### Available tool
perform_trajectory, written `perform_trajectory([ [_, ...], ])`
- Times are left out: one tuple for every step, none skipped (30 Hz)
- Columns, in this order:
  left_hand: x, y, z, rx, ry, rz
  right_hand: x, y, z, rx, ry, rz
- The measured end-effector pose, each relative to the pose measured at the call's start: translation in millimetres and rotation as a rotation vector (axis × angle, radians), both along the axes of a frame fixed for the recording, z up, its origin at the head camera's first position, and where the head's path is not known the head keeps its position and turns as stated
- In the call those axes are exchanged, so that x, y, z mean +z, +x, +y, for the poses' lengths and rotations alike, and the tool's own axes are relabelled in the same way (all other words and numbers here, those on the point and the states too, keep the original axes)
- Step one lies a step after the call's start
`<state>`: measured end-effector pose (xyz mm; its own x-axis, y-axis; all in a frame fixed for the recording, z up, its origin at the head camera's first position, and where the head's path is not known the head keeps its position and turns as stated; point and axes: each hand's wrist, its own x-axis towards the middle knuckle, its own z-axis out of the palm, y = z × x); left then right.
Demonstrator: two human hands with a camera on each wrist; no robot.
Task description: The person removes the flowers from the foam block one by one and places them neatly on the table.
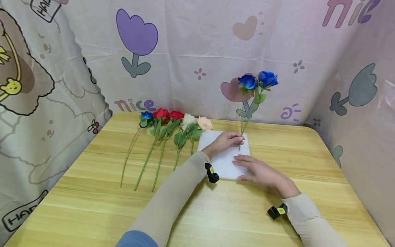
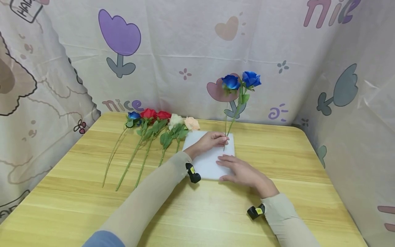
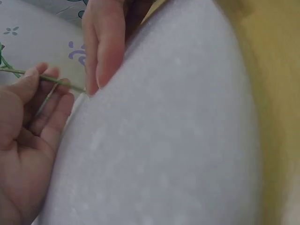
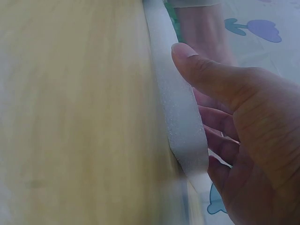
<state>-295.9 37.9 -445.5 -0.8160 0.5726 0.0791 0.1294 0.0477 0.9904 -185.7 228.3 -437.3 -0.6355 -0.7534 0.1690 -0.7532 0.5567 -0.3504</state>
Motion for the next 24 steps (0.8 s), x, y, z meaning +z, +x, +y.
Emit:
perform_trajectory([
  [-0.3,0.2,-0.7,0.02,0.014,-0.005,0.1,-0.1,0.3,-0.001,-0.001,0.002],
  [0.0,0.5,-1.2,0.036,0.026,-0.006,0.5,-0.1,0.5,-0.002,-0.001,0.002],
  [-0.1,0.7,-1.6,0.045,0.037,-0.007,0.8,-0.1,0.6,-0.003,-0.002,0.002],
  [-0.1,0.9,-1.9,0.053,0.045,-0.008,1.2,-0.1,0.7,-0.003,-0.003,0.0],
  [-0.3,1.0,-2.1,0.057,0.048,-0.005,1.5,0.1,0.7,-0.005,-0.001,-0.001],
  [-0.6,0.8,-2.3,0.056,0.054,-0.001,1.8,0.2,0.7,-0.006,0.0,-0.002],
  [-0.7,0.8,-2.5,0.056,0.059,0.003,1.9,0.3,0.9,-0.006,0.0,-0.003],
  [-0.7,0.9,-2.5,0.054,0.065,0.007,1.9,0.5,1.0,-0.006,0.0,-0.004],
  [-0.9,0.7,-2.7,0.051,0.073,0.008,1.8,0.6,1.0,-0.006,0.0,-0.003],
  [-1.3,0.3,-3.1,0.048,0.08,0.007,1.5,0.6,1.1,-0.006,0.001,0.001],
  [-1.6,0.0,-3.4,0.047,0.087,0.006,1.0,0.4,1.1,-0.004,0.0,0.007],
  [-1.7,0.0,-3.7,0.048,0.1,-0.002,0.7,0.3,1.0,-0.002,-0.003,0.011],
  [-1.5,0.2,-4.0,0.049,0.109,-0.013,0.4,0.1,0.8,0.0,-0.004,0.015],
  [-1.1,0.5,-4.4,0.049,0.116,-0.021,0.2,0.0,0.4,0.001,-0.004,0.018],
  [-1.1,0.6,-4.9,0.05,0.118,-0.027,0.2,-0.1,0.2,0.002,-0.005,0.018],
  [-0.8,0.8,-5.4,0.049,0.12,-0.033,0.2,-0.1,0.0,0.003,-0.005,0.018],
  [-0.2,1.2,-5.9,0.048,0.119,-0.038,0.5,-0.1,-0.2,0.002,-0.006,0.013],
  [0.3,1.5,-6.6,0.045,0.117,-0.041,0.8,0.1,-0.2,0.001,-0.004,0.007],
  [0.4,1.3,-7.2,0.041,0.115,-0.044,0.9,0.1,-0.1,0.0,-0.001,0.004],
  [1.1,1.3,-8.0,0.038,0.113,-0.043,1.2,0.3,0.0,-0.002,0.002,-0.001],
  [1.6,1.1,-8.8,0.035,0.112,-0.043,1.4,0.4,0.1,-0.003,0.004,-0.006],
  [1.7,0.8,-9.7,0.032,0.113,-0.046,1.6,0.6,0.2,-0.005,0.007,-0.01],
  [2.1,0.8,-10.8,0.03,0.111,-0.043,1.8,0.9,0.2,-0.007,0.011,-0.014],
  [2.7,0.7,-11.8,0.028,0.108,-0.04,1.9,0.9,0.2,-0.008,0.013,-0.017],
])
